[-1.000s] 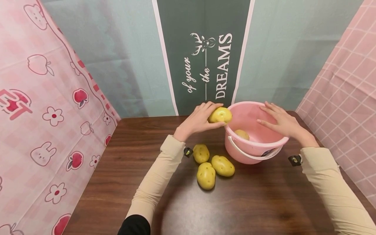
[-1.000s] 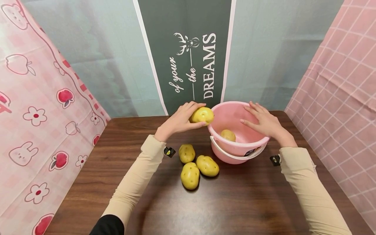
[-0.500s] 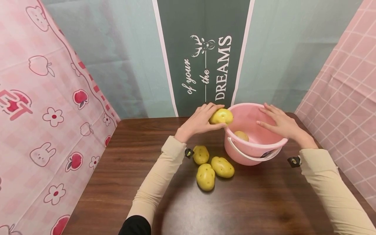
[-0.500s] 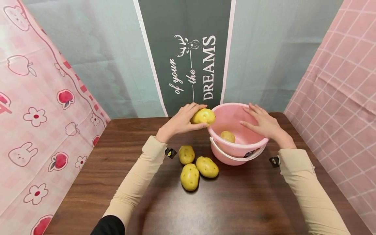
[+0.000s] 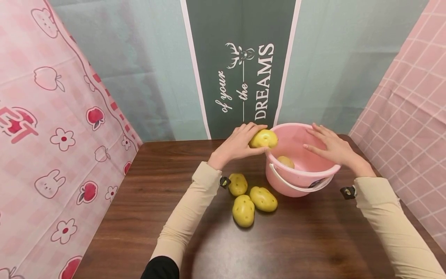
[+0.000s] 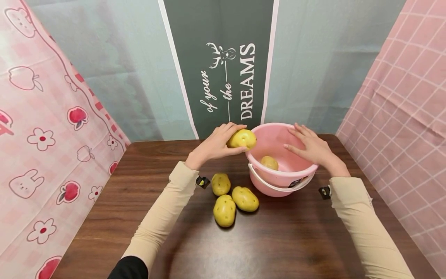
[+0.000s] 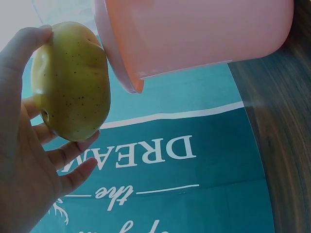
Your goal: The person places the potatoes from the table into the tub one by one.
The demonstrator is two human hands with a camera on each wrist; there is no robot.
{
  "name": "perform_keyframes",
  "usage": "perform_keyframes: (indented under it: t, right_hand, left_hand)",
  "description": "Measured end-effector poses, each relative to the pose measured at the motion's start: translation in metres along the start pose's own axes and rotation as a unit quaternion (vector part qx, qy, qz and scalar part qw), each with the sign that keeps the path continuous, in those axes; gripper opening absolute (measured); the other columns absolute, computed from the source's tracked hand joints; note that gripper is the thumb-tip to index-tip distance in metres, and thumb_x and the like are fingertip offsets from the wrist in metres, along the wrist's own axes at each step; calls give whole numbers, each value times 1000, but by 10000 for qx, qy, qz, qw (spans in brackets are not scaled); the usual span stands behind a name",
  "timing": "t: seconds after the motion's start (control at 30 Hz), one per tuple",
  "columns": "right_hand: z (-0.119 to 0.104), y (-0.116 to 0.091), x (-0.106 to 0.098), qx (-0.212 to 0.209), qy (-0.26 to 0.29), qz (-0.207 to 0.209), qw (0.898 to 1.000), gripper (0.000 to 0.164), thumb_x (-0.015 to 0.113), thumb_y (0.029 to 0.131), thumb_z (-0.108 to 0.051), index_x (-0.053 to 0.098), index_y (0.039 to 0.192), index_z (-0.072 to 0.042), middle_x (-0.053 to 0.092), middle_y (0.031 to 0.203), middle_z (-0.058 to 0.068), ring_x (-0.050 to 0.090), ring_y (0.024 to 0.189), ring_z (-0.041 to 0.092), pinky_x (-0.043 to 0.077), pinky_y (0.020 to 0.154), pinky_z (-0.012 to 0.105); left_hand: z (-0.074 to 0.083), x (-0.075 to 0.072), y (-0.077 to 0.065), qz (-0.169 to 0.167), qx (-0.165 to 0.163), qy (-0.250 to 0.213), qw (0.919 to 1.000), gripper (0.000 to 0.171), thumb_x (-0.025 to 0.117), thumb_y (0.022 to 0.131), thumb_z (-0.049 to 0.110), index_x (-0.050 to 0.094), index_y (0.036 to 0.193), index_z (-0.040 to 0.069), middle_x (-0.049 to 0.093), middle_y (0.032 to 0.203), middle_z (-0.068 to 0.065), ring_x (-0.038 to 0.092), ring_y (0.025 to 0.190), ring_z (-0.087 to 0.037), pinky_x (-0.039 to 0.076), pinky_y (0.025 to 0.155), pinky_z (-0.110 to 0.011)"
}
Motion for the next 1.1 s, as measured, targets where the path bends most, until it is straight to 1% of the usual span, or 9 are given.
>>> perform_keyframes:
  t: [0.23, 0.43, 0.57, 0.83, 1.0, 1.1]
  right_hand:
    - [-1, 1, 1, 31, -19, 11, 10000, 70, 56, 88, -48, 32, 145, -14, 14, 154, 10, 11, 140, 36, 20, 96, 68]
    - [-2, -1, 1, 50, -9, -3, 10000, 70, 55, 88, -48, 32, 145, -14, 13, 155, 9, 10, 141, 35, 20, 96, 68]
    - [-3, -1, 1, 53, -18, -1, 10000, 70, 55, 88, -48, 32, 145, -14, 13, 155, 9, 10, 141, 35, 20, 96, 69]
    - [-3, -1, 1, 87, -69, -33, 9999, 69, 54, 88, -49, 32, 145, -15, 14, 155, 10, 10, 141, 34, 22, 94, 69]
    - [-5, -2, -1, 106, -87, -33, 9999, 70, 54, 88, -49, 32, 145, -15, 14, 155, 9, 11, 141, 35, 22, 95, 69]
    - [-5, -2, -2, 107, -87, -5, 9999, 70, 54, 88, -49, 32, 145, -14, 14, 155, 10, 11, 140, 36, 21, 95, 69]
  left_hand:
    - [2, 1, 1, 66, 18, 1, 10000, 68, 56, 80, 62, 42, 135, 27, 49, 113, 10, 41, 95, -7, 34, 84, -26]
    - [4, 0, 2, 45, 60, -24, 10000, 67, 57, 80, 60, 43, 135, 24, 50, 112, 9, 42, 95, -8, 34, 83, -27]
    - [5, -1, 3, 41, 79, -11, 10000, 67, 59, 80, 59, 43, 135, 25, 50, 113, 8, 43, 96, -9, 35, 83, -28]
    - [7, 0, 5, -14, 15, -82, 10000, 67, 63, 79, 54, 43, 136, 24, 50, 114, 7, 43, 97, -10, 34, 84, -29]
    - [9, -1, 6, 34, 47, -109, 9999, 66, 61, 80, 55, 43, 135, 24, 49, 114, 9, 42, 96, -9, 34, 85, -29]
    - [9, -1, 8, 23, 74, -56, 10000, 67, 59, 80, 58, 42, 136, 25, 49, 114, 10, 42, 96, -8, 33, 85, -28]
Point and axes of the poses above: each hand's wrist, its own y-axis towards the middle knuckle, its own x-axis out of the palm, z = x × y, the point moved 2 cm from there along y, towards the middle knuckle
